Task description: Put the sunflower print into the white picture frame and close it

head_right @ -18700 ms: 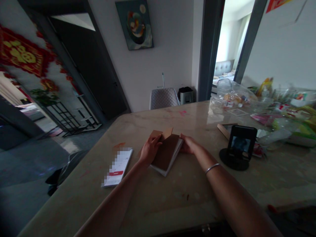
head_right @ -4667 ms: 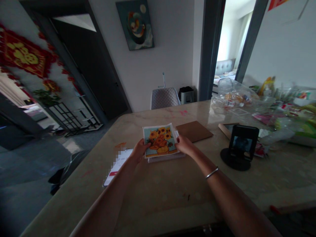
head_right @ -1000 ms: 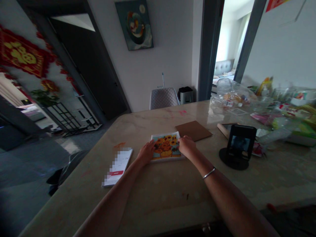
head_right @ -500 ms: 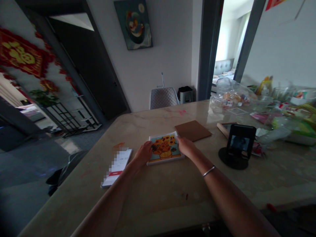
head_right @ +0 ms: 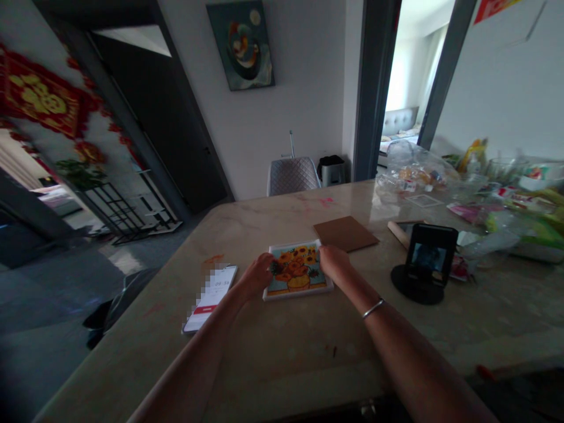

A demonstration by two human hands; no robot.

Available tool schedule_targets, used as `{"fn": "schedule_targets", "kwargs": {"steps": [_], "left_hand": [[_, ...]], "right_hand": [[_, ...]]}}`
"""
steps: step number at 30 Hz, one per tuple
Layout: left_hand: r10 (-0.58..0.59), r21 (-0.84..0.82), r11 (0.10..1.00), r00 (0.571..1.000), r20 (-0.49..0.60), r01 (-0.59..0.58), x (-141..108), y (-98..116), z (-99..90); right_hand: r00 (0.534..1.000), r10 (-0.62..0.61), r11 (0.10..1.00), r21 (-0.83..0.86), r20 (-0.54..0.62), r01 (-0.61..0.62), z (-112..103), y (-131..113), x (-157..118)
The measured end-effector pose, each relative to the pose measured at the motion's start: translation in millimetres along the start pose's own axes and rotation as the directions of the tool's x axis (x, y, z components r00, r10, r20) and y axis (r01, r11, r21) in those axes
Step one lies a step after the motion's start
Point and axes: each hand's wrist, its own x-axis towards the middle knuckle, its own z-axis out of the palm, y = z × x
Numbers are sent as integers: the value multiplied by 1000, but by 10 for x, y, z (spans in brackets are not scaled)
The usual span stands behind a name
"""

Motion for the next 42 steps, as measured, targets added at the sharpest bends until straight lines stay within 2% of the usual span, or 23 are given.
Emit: {"fn": "schedule_targets", "kwargs": {"steps": [2,5,7,9,12,15,20,24,27,31,34,38,40,42], "left_hand": [[-23,20,1000,1000,-9,23,-6,6,-24],[-67,73,994,990,-123,76,13,17,-38],[-56,97,992,976,-211,78,41,24,-30],[-43,119,990,973,-226,72,72,27,-6],[-73,154,984,991,-114,90,104,19,51],[-95,180,979,995,-12,95,111,8,103],[-103,202,974,995,-2,101,77,56,88],[-87,205,975,996,11,83,31,120,1],[-77,206,976,996,54,64,9,132,-40],[-124,220,970,989,78,105,-1,95,-56],[-126,199,974,987,103,103,-20,63,-102],[-55,119,993,959,278,22,-73,47,-190],[-40,104,995,937,346,4,-93,37,-203],[-41,102,995,930,364,4,-100,20,-191]], "right_hand": [[995,-12,1000,-11,-98,11,-1,32,21],[963,-115,993,3,-244,119,47,75,83],[950,-180,981,22,-256,192,102,90,124],[959,-186,979,37,-211,198,155,92,145],[979,-157,984,60,-132,166,199,75,142],[985,-140,983,100,-104,151,212,59,131],[975,-192,961,178,-117,210,198,83,159],[960,-254,907,315,-119,279,120,109,158],[952,-302,875,381,-56,300,61,103,115],[945,-325,876,389,39,285,-10,117,51],[915,-384,858,414,126,304,-73,181,42],[864,-429,860,411,263,303,-117,246,54],[861,-397,885,379,316,269,-119,240,47],[867,-363,905,351,342,240,-119,222,34]]}}
